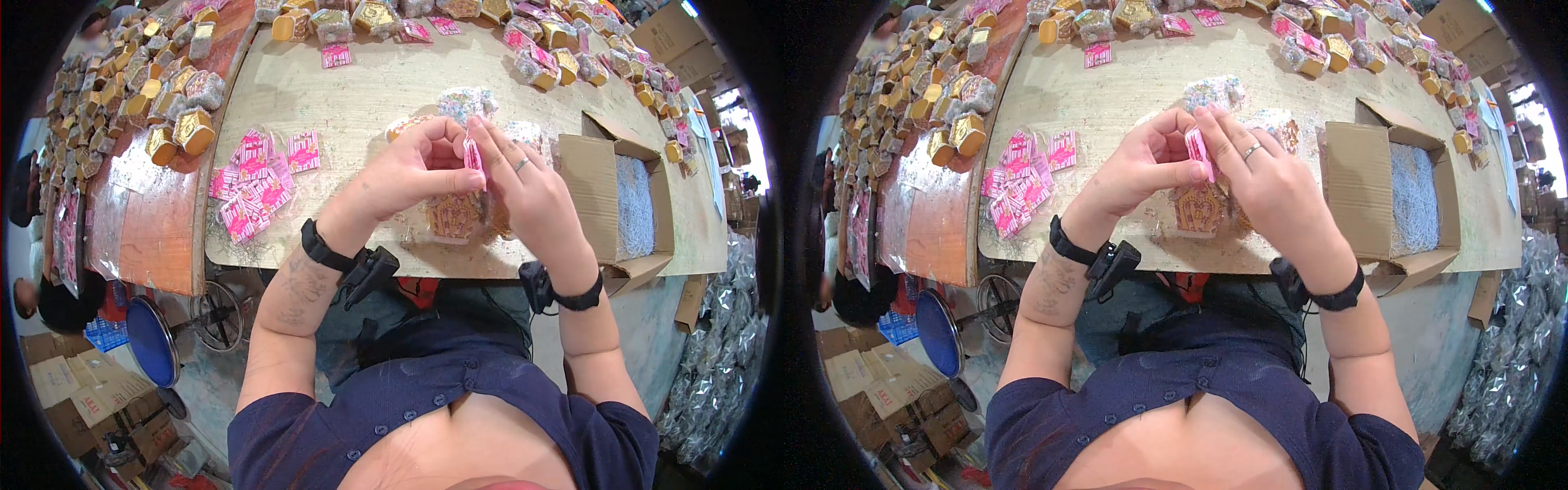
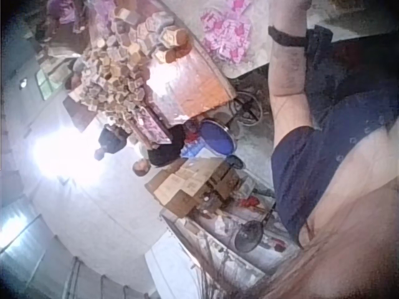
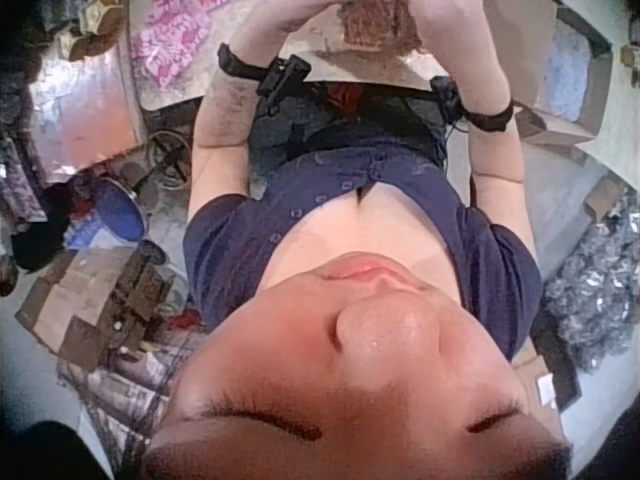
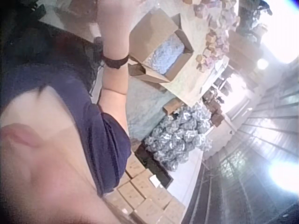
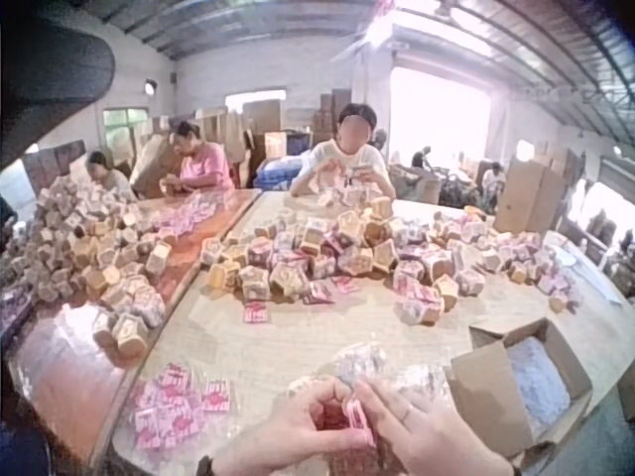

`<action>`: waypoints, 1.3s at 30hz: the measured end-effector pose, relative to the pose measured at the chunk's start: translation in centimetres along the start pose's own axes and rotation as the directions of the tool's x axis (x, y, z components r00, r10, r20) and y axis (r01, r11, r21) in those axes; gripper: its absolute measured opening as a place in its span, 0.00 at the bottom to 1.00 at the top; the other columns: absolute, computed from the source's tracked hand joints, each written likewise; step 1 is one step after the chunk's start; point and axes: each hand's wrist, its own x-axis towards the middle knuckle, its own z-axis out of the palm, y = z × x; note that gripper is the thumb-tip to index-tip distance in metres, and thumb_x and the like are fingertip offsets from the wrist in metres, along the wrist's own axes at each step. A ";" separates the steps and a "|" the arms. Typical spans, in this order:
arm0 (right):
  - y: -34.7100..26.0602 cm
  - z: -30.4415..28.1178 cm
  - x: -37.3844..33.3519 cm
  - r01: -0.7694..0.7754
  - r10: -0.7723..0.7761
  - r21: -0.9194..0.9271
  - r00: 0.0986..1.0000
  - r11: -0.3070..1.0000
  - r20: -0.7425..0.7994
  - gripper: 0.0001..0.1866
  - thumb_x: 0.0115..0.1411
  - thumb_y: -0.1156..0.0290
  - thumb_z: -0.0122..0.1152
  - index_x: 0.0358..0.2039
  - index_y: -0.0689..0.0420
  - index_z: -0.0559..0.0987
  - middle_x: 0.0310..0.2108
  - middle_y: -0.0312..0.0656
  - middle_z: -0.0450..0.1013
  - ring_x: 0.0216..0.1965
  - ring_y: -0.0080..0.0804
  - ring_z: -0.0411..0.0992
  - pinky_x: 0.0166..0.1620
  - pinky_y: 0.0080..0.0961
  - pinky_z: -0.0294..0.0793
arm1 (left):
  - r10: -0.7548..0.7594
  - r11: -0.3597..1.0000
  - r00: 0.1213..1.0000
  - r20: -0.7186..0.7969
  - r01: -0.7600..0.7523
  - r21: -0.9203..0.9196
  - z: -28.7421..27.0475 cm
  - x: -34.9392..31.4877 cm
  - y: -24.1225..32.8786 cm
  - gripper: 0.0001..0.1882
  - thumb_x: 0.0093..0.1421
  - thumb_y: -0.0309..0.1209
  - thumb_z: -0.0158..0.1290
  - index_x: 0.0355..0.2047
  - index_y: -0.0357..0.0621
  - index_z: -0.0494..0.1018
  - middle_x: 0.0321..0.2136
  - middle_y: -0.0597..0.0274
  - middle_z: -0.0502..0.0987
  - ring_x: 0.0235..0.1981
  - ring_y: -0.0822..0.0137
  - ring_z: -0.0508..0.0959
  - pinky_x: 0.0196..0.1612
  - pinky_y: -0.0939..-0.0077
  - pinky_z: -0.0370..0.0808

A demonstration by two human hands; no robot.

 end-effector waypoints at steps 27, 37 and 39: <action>22.5 -4.4 -14.3 -0.577 0.666 -0.362 0.717 0.732 0.206 0.09 0.55 0.79 0.54 0.37 0.61 0.78 0.35 0.54 0.75 0.42 0.54 0.74 0.44 0.44 0.73 | 0.041 0.942 0.962 0.268 0.052 -0.330 -2.6 -0.4 -0.8 0.35 0.48 0.54 0.66 0.47 0.43 0.68 0.47 0.35 0.76 0.41 0.50 0.81 0.33 0.72 0.79; 22.3 -10.0 -14.8 -0.728 0.717 -0.103 0.686 0.678 -0.127 0.08 0.58 0.70 0.64 0.34 0.62 0.79 0.26 0.42 0.74 0.29 0.31 0.72 0.36 0.26 0.70 | 0.018 0.960 0.964 0.264 0.057 -0.273 -2.8 0.0 -0.7 0.36 0.50 0.55 0.64 0.49 0.41 0.68 0.48 0.34 0.75 0.45 0.49 0.81 0.34 0.75 0.80; 22.5 -11.2 -14.8 -0.697 0.761 0.312 0.624 0.645 -0.179 0.09 0.61 0.69 0.64 0.35 0.62 0.80 0.25 0.34 0.74 0.26 0.21 0.68 0.32 0.19 0.67 | -0.002 0.963 0.977 0.213 0.059 -0.262 -2.6 0.0 -0.8 0.37 0.50 0.55 0.65 0.50 0.40 0.68 0.49 0.35 0.75 0.45 0.49 0.81 0.35 0.75 0.80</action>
